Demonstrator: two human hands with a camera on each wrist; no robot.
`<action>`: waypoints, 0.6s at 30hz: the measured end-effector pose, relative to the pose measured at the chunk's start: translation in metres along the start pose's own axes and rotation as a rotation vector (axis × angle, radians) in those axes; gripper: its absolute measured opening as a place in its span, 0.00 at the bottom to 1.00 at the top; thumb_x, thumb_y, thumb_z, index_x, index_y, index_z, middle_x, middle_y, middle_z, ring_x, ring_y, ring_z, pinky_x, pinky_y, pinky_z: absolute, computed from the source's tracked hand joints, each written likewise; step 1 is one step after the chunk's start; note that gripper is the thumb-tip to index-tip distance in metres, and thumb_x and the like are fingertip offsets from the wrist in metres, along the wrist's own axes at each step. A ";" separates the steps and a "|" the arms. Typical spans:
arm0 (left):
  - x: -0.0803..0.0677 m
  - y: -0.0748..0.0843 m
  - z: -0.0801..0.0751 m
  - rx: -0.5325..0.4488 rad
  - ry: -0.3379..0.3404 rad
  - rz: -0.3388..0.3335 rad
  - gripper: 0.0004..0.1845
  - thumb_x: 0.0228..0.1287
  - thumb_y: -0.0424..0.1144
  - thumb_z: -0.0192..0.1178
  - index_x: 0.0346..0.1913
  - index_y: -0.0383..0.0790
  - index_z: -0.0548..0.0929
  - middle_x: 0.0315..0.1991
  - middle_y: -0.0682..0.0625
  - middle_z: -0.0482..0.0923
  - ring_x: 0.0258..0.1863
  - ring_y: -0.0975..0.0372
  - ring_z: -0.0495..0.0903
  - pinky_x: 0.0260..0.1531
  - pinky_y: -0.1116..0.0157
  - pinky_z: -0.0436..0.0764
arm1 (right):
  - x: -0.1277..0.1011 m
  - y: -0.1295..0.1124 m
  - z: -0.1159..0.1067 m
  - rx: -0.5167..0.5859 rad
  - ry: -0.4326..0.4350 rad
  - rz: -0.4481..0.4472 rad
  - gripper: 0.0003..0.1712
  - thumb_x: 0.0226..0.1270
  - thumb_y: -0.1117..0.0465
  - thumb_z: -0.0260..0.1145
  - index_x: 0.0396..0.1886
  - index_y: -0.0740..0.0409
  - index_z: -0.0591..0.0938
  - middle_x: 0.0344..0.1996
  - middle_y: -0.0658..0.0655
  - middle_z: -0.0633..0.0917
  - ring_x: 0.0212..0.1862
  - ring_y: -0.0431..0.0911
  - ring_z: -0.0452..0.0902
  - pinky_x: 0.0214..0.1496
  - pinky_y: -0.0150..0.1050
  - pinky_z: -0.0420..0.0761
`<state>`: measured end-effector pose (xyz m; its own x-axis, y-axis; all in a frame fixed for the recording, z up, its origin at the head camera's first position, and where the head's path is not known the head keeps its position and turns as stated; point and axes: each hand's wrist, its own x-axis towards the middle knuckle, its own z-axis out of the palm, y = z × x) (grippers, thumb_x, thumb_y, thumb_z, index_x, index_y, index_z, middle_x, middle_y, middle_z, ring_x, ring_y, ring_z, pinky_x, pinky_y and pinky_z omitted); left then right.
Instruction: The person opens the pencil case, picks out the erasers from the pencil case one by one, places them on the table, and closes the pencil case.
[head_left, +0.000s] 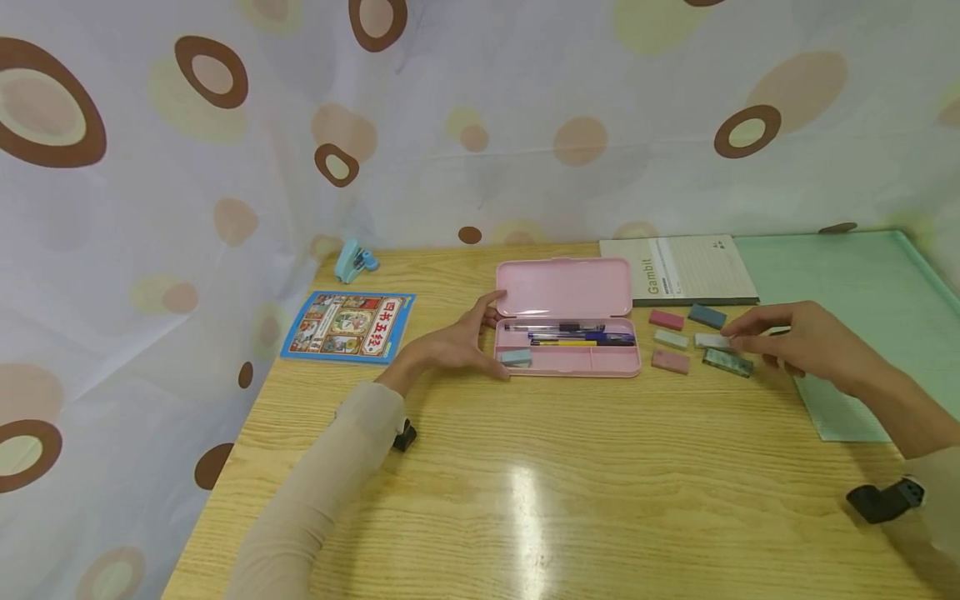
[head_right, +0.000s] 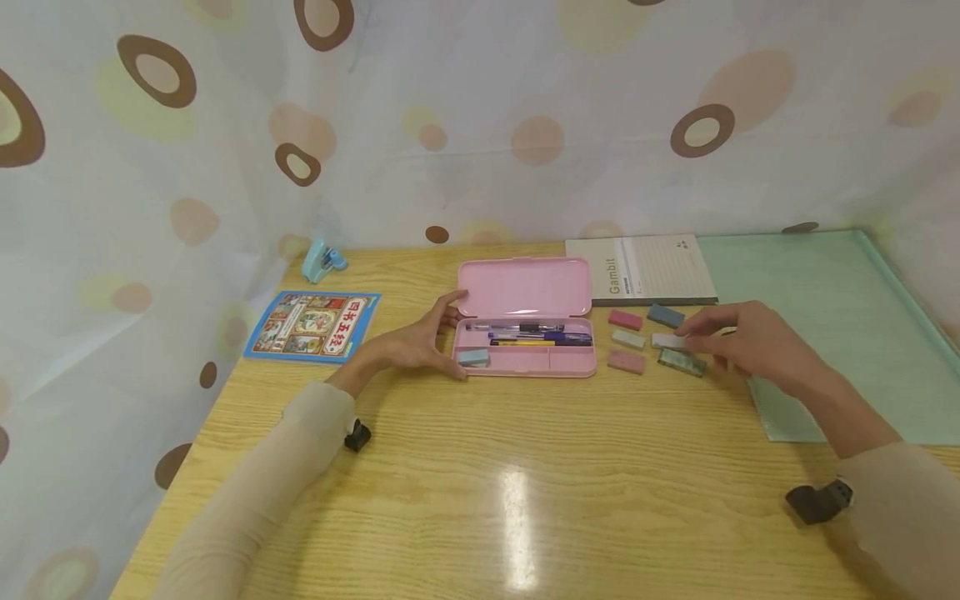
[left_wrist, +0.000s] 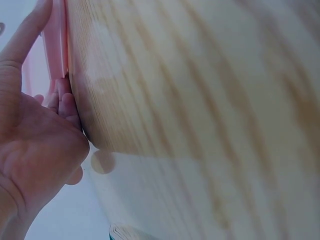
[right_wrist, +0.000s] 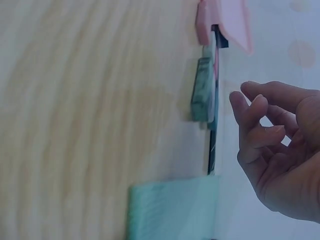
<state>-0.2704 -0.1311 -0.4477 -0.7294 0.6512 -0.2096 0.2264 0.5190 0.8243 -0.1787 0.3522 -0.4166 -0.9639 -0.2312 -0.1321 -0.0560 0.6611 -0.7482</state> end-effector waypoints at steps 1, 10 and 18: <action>0.000 0.001 0.000 -0.003 -0.003 0.004 0.68 0.52 0.42 0.82 0.84 0.58 0.39 0.71 0.46 0.59 0.71 0.56 0.60 0.75 0.57 0.61 | 0.003 -0.003 0.001 0.010 -0.001 -0.007 0.18 0.77 0.53 0.67 0.56 0.61 0.86 0.31 0.59 0.84 0.16 0.50 0.67 0.16 0.43 0.68; -0.002 0.001 -0.002 -0.004 -0.003 0.001 0.68 0.52 0.41 0.82 0.84 0.57 0.39 0.71 0.46 0.59 0.71 0.56 0.60 0.75 0.58 0.61 | 0.036 -0.049 0.040 0.120 -0.104 -0.071 0.20 0.74 0.55 0.70 0.59 0.61 0.84 0.36 0.61 0.86 0.18 0.44 0.68 0.18 0.40 0.71; -0.001 0.001 0.000 0.003 -0.001 0.005 0.68 0.53 0.41 0.82 0.84 0.58 0.40 0.71 0.47 0.59 0.71 0.57 0.60 0.75 0.59 0.60 | 0.065 -0.086 0.093 0.213 -0.226 -0.114 0.16 0.72 0.59 0.71 0.56 0.59 0.86 0.48 0.62 0.85 0.18 0.42 0.69 0.18 0.34 0.68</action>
<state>-0.2700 -0.1314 -0.4466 -0.7274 0.6546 -0.2061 0.2320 0.5172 0.8238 -0.2120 0.2137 -0.4210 -0.8711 -0.4635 -0.1622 -0.0819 0.4628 -0.8827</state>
